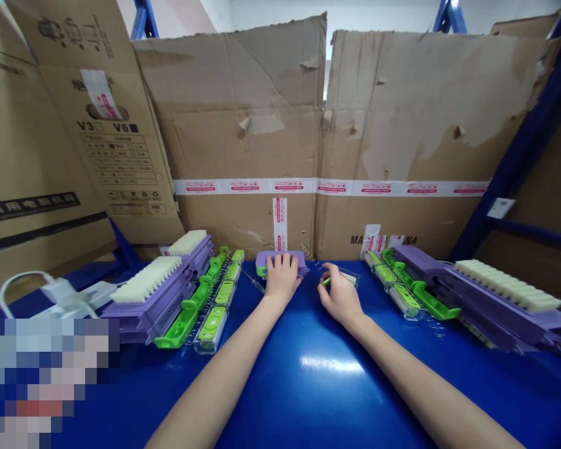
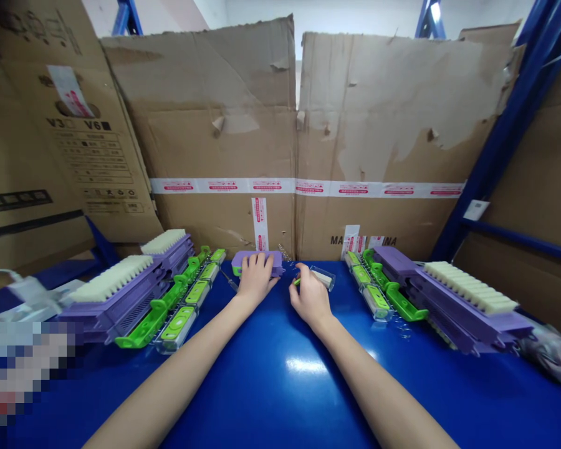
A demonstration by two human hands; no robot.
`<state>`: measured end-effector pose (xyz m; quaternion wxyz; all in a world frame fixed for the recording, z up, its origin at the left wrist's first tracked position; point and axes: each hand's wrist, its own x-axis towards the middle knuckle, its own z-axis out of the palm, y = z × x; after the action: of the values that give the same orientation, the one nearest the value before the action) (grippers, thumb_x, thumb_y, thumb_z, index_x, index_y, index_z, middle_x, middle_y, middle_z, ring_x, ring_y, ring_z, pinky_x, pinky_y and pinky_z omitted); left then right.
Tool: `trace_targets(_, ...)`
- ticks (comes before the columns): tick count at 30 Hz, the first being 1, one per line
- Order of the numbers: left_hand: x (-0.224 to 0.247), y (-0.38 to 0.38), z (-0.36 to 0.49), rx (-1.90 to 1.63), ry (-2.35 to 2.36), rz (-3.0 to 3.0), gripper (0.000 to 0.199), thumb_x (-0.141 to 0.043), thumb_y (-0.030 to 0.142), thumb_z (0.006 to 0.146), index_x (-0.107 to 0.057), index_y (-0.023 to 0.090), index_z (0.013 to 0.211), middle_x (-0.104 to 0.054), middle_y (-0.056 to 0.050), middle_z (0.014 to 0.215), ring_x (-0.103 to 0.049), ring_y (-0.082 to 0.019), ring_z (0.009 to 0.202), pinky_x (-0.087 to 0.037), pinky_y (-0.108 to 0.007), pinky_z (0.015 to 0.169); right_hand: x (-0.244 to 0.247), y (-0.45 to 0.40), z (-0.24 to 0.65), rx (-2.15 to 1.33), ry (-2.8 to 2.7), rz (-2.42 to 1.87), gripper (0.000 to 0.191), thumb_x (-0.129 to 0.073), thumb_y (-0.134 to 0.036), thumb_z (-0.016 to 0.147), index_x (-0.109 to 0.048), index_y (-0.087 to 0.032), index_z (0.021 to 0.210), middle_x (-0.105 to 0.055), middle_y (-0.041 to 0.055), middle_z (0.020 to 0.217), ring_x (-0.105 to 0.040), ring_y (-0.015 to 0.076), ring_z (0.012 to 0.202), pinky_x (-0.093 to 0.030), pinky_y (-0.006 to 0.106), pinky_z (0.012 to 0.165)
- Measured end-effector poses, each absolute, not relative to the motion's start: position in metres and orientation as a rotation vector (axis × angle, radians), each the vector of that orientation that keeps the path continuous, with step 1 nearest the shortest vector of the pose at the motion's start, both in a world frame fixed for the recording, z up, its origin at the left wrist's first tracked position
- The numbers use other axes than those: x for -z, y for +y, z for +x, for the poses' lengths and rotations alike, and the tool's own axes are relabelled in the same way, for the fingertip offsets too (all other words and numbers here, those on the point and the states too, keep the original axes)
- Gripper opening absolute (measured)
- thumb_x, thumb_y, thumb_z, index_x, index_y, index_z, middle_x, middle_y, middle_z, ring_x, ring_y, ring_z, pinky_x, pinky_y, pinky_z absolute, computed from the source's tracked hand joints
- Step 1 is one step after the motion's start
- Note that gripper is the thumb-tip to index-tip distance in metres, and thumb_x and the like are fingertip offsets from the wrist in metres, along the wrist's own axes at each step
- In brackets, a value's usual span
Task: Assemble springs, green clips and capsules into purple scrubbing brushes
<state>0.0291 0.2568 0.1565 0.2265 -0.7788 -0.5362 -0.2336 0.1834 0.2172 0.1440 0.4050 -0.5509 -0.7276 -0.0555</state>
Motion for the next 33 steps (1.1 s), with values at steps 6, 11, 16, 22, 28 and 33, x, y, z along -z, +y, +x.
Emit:
trace_targets(6,-0.153,0.255,0.028,0.701,-1.421,-2.210,0.032,-0.059,0.023,0.075,-0.052,0.017,0.106,-0.054,-0.014,0.108,-0.046,-0.031,0.110,-0.026,-0.054,0.103,-0.150,0.213,0.186,0.190,-1.788,-1.335,0.032,-0.039,-0.025,0.084,-0.046,-0.014,0.113,-0.065,0.0069,0.084,-0.063,0.0187,0.075,-0.046,0.028,0.068)
trace_targets(11,-0.148,0.260,0.023,0.750,-1.353,-2.294,0.031,-0.055,0.022,0.078,-0.048,0.017,0.108,-0.053,-0.013,0.116,-0.044,-0.028,0.119,-0.022,-0.054,0.107,-0.156,0.208,0.193,0.191,-1.712,-1.380,0.031,-0.037,-0.034,0.087,-0.048,-0.015,0.108,-0.065,0.0045,0.072,-0.061,0.0178,0.060,-0.042,0.025,0.056)
trace_targets(16,-0.145,0.261,0.021,0.876,-1.298,-2.362,0.035,-0.048,0.027,0.085,-0.045,0.014,0.118,-0.049,-0.017,0.128,-0.039,-0.028,0.127,-0.020,-0.052,0.109,-0.165,0.198,0.196,0.090,-1.593,-1.326,0.025,-0.038,-0.036,0.085,-0.052,-0.017,0.094,-0.055,-0.0017,0.052,-0.052,0.0140,0.044,-0.035,0.023,0.047)
trace_targets(22,-0.145,0.262,0.019,1.036,-1.398,-2.280,0.037,-0.045,0.032,0.088,-0.045,0.013,0.120,-0.050,-0.017,0.130,-0.040,-0.028,0.127,-0.024,-0.049,0.109,-0.175,0.190,0.194,-0.053,-1.401,-1.229,0.018,-0.043,-0.034,0.083,-0.052,-0.019,0.084,-0.040,-0.0079,0.043,-0.039,0.0093,0.037,-0.028,0.020,0.042)
trace_targets(28,-0.144,0.263,0.018,1.129,-1.392,-2.228,0.039,-0.047,0.034,0.088,-0.046,0.013,0.120,-0.052,-0.017,0.128,-0.043,-0.028,0.125,-0.028,-0.048,0.108,-0.174,0.191,0.192,-0.186,-1.335,-1.188,0.019,-0.045,-0.035,0.083,-0.052,-0.019,0.079,-0.040,-0.0077,0.046,-0.037,0.0077,0.039,-0.028,0.019,0.041)
trace_targets(33,-0.141,0.263,0.019,1.142,-1.238,-2.217,0.039,-0.049,0.033,0.087,-0.047,0.012,0.119,-0.055,-0.018,0.124,-0.048,-0.027,0.121,-0.035,-0.047,0.104,-0.167,0.193,0.185,-0.356,-1.366,-1.140,0.026,-0.046,-0.043,0.085,-0.051,-0.019,0.077,-0.043,-0.0065,0.048,-0.041,0.0075,0.041,-0.033,0.019,0.042)
